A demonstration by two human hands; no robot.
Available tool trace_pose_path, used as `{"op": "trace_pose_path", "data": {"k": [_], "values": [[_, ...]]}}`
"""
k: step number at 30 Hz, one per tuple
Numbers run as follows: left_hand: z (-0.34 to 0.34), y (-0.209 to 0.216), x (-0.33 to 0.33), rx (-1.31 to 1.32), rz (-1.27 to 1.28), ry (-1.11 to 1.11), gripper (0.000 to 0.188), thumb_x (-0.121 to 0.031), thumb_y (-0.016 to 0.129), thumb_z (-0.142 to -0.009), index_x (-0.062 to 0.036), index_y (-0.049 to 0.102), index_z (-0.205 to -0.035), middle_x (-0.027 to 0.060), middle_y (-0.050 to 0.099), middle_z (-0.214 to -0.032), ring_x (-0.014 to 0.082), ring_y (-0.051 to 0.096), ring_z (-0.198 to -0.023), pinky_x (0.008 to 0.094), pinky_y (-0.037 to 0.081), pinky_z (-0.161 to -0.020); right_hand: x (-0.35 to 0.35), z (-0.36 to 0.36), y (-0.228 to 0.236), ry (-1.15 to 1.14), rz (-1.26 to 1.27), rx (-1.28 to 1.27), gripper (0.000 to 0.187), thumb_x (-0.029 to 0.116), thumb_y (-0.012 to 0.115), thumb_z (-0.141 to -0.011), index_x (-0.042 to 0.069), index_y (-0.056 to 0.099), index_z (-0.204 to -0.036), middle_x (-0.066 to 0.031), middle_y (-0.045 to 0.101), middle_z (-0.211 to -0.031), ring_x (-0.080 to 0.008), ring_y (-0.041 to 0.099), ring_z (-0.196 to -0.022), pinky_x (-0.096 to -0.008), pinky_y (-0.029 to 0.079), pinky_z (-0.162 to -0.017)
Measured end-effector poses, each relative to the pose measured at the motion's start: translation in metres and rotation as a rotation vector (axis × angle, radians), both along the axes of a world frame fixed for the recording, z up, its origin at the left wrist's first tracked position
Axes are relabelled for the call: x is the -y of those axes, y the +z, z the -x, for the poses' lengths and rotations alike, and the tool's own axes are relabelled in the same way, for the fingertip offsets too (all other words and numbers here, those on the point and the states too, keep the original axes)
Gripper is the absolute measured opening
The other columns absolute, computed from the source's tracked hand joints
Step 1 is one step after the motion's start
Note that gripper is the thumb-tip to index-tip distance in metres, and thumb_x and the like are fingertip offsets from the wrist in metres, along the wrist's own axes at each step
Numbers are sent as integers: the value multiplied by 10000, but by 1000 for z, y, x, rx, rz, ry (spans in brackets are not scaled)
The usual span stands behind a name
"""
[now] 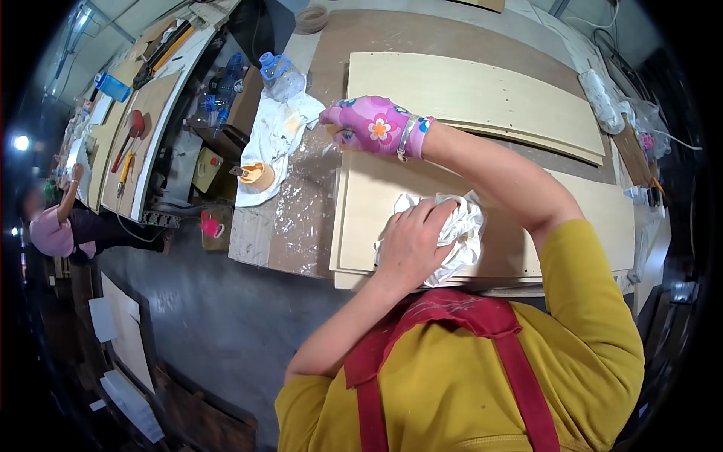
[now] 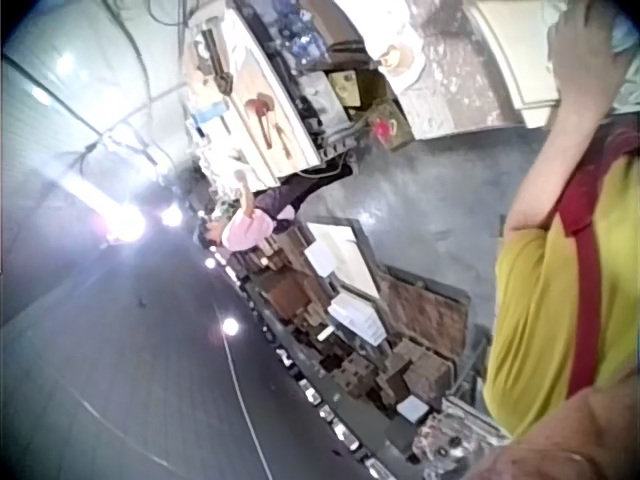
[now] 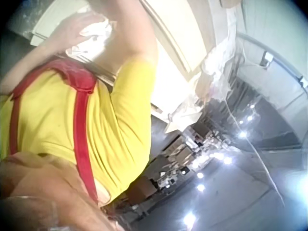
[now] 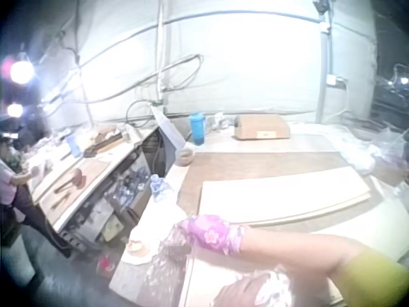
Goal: The person applies a finish to several light-colored wooden panels using a sponge and wipes the surface with a white cloth. The person repeatedly dips the sponge into a container and spreads the finish across the panels, then wipes them down.
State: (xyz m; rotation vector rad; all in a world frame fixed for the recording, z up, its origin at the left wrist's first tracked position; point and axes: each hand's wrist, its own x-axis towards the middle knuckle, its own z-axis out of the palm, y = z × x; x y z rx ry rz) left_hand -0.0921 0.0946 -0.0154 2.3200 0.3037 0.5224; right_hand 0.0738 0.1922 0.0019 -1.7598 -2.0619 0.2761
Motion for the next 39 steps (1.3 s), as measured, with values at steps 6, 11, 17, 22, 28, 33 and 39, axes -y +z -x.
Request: {"op": "trace_pose_path", "data": {"k": [6,11,17,22,28,33,39], "values": [[3,6,-6,-20,93,-55,462,-198,700,-779,-58,553,-1194,137,590,-1026,340,581,-938,428,457,-810,16,-40,-8,-305,-121,-336,234,163,622,-843,54,600,-1048,-119,651,-849,-275,660,-790,-372,519,-655],[16,16,-33,-113,51,-74,445,-216,693,-806,-42,557,-1192,168,592,-1079,373,571,-1005,438,455,-869,57,-66,0,-522,53,-1521,277,245,641,-901,82,599,-1120,-39,644,-922,-130,596,-727,-281,494,-610],[-4,-15,-130,113,-314,167,456,-173,707,-760,-89,586,-1192,111,578,-1183,349,530,-1110,432,406,-956,98,-74,-13,-450,99,-1901,271,263,555,-947,96,579,-1159,-20,620,-970,-111,559,-694,-277,465,-555],[5,8,-180,188,-87,407,342,-45,578,-881,10,538,-1216,195,602,-1144,332,596,-1049,363,458,-932,117,-71,-7,-346,11,-1903,265,211,578,-937,77,557,-1165,-39,596,-986,-111,547,-704,-253,446,-556],[5,26,-48,65,-20,-284,473,-102,666,-744,-80,552,-1203,122,550,-1117,321,564,-1018,397,481,-876,88,-42,19,-645,-72,-952,348,237,627,-880,66,589,-1181,-63,624,-951,-99,579,-706,-239,475,-622],[-2,-4,-30,33,-17,-299,469,-60,689,-714,-56,548,-1162,148,522,-1086,353,526,-1002,420,452,-859,44,0,12,-436,-164,-402,397,280,583,-855,75,585,-1195,-150,634,-1054,-284,643,-880,-358,519,-764],[-3,-8,-31,49,-35,-298,469,-70,708,-710,-42,525,-1142,164,507,-1018,361,515,-970,433,447,-835,12,11,-3,-421,-43,-154,387,232,567,-836,83,569,-1193,-175,616,-1075,-364,625,-916,-410,509,-792]]}}
